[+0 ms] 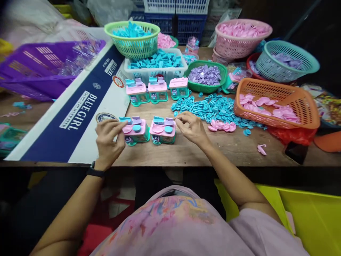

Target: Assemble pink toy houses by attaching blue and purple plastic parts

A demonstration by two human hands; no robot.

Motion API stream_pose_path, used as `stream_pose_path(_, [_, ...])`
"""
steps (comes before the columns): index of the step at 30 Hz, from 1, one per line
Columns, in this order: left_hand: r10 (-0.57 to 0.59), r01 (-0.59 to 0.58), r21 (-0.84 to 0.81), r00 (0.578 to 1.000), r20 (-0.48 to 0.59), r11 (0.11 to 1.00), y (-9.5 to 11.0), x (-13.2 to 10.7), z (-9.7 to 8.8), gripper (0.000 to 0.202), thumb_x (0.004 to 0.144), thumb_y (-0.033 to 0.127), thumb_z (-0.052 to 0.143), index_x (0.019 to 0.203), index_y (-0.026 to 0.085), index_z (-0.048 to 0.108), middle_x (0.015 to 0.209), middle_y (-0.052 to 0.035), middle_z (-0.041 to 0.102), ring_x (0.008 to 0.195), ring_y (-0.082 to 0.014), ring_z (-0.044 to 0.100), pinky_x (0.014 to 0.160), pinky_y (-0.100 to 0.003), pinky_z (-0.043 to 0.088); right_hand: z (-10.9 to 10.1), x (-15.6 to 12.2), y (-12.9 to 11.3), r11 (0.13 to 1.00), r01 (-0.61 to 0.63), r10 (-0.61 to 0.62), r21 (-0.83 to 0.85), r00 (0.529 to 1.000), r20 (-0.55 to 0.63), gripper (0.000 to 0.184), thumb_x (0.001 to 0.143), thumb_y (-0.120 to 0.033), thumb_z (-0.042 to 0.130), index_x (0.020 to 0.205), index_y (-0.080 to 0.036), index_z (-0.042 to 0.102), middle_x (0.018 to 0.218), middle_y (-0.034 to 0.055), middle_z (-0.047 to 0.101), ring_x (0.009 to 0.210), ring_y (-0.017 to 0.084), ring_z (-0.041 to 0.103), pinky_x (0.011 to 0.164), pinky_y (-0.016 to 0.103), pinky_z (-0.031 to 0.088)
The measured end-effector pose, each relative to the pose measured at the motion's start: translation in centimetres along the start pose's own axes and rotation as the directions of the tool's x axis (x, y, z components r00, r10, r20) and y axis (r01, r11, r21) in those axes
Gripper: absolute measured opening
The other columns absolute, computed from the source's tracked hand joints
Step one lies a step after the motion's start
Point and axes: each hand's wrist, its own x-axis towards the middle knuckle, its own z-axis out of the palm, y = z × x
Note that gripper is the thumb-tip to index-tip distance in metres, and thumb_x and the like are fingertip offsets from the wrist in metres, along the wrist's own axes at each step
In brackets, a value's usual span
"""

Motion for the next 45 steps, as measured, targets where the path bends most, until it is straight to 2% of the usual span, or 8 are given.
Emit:
stream_pose_path(5, [-0.320, 0.385, -0.286, 0.914, 0.249, 0.877, -3.6, 0.3, -0.6, 0.116, 0.071, 0.052, 0.089, 0.164, 0.025, 0.026, 0.160, -0.0174, 0.043, 0.149, -0.0356, 0.043, 0.125, -0.054, 0.034, 1.7, 0.8, 1.7, 0.991, -0.120, 0.135, -0.065, 0.926, 0.353, 0.098, 0.070, -0.058, 0.090, 0.153, -0.026, 0.049, 0.149, 0.0143, 0.057, 0.131, 0.037, 0.059, 0.108, 0.052, 0.052])
stream_pose_path(9, [-0.229, 0.548, -0.493, 0.792, 0.566, 0.676, -5.1, -1.0, 0.7, 0.119, 0.068, 0.050, 0.091, 0.163, 0.022, 0.025, 0.154, -0.0195, 0.051, 0.139, -0.0366, 0.055, 0.118, -0.055, 0.045, 2.9, 1.7, 1.3, 0.977, -0.149, 0.203, -0.154, 0.877, 0.436, 0.094, 0.069, -0.062, 0.084, 0.147, -0.020, 0.053, 0.134, 0.0161, 0.067, 0.119, 0.041, 0.067, 0.100, 0.054, 0.056])
stream_pose_path(14, [-0.232, 0.358, -0.439, 0.920, 0.315, 0.824, -2.0, -1.2, -1.8, 0.096, 0.066, 0.041, 0.094, 0.149, 0.023, 0.048, 0.148, -0.0159, 0.055, 0.141, -0.0366, 0.052, 0.121, -0.056, 0.044, 0.5, 6.1, -0.8, 0.948, -0.165, 0.243, -0.271, 0.927, 0.286, 0.080, 0.067, -0.073, 0.082, 0.133, -0.031, 0.063, 0.099, 0.0111, 0.076, 0.085, 0.042, 0.073, 0.069, 0.055, 0.060])
stream_pose_path(19, [-0.356, 0.319, -0.304, 0.932, -0.073, 0.898, 0.9, -0.1, -11.5, 0.091, 0.073, 0.034, 0.090, 0.151, 0.029, 0.044, 0.150, -0.0104, 0.055, 0.137, -0.0303, 0.057, 0.114, -0.048, 0.054, 1.3, 15.8, -5.9, 0.997, 0.009, -0.001, -0.072, 0.993, 0.122, 0.098, 0.070, -0.075, 0.083, 0.154, -0.048, 0.041, 0.124, 0.0142, 0.068, 0.100, 0.041, 0.071, 0.072, 0.059, 0.060])
stream_pose_path(26, [-0.468, 0.493, -0.182, 0.555, -0.687, 0.851, -1.3, -3.5, -19.0, 0.097, 0.065, 0.031, 0.095, 0.150, 0.028, 0.048, 0.150, -0.0080, 0.055, 0.139, -0.0307, 0.056, 0.121, -0.049, 0.049, 16.6, 30.0, -16.8, 0.907, 0.379, -0.407, 0.186, 0.901, 0.150, 0.094, 0.080, -0.063, 0.079, 0.153, -0.021, 0.037, 0.116, 0.0109, 0.060, 0.104, 0.033, 0.065, 0.087, 0.055, 0.059])
stream_pose_path(36, [-0.711, 0.647, -0.476, 0.149, -0.688, 0.596, -4.4, -13.1, -14.9, 0.102, 0.060, 0.033, 0.096, 0.150, 0.028, 0.049, 0.156, -0.0135, 0.052, 0.144, -0.0369, 0.051, 0.117, -0.059, 0.047, 33.3, 34.4, -20.3, 0.913, 0.371, -0.280, -0.172, 0.873, 0.399, 0.064, 0.074, -0.025, 0.082, 0.123, -0.016, 0.043, 0.115, 0.0155, 0.057, 0.102, 0.033, 0.060, 0.093, 0.049, 0.052])
stream_pose_path(41, [-0.754, 0.710, -0.450, 0.174, -0.634, 0.542, -9.4, -13.7, -13.3, 0.102, 0.060, 0.039, 0.094, 0.149, 0.025, 0.046, 0.150, -0.0149, 0.055, 0.138, -0.0348, 0.056, 0.113, -0.056, 0.050, 34.1, 32.5, -20.7, 0.859, 0.471, -0.328, -0.199, 0.807, 0.491, 0.066, 0.073, -0.026, 0.083, 0.125, -0.016, 0.044, 0.119, 0.0166, 0.058, 0.106, 0.036, 0.061, 0.094, 0.049, 0.053])
stream_pose_path(45, [-0.770, 0.796, -0.235, 0.392, -0.503, 0.558, -14.7, -12.7, -12.5, 0.096, 0.067, 0.046, 0.088, 0.149, 0.019, 0.045, 0.149, -0.0198, 0.054, 0.133, -0.0344, 0.059, 0.116, -0.053, 0.048, 33.8, 32.5, -20.3, 0.892, 0.384, -0.238, -0.240, 0.849, 0.472, 0.067, 0.078, -0.032, 0.080, 0.130, -0.010, 0.044, 0.117, 0.0211, 0.060, 0.107, 0.036, 0.063, 0.093, 0.047, 0.054])
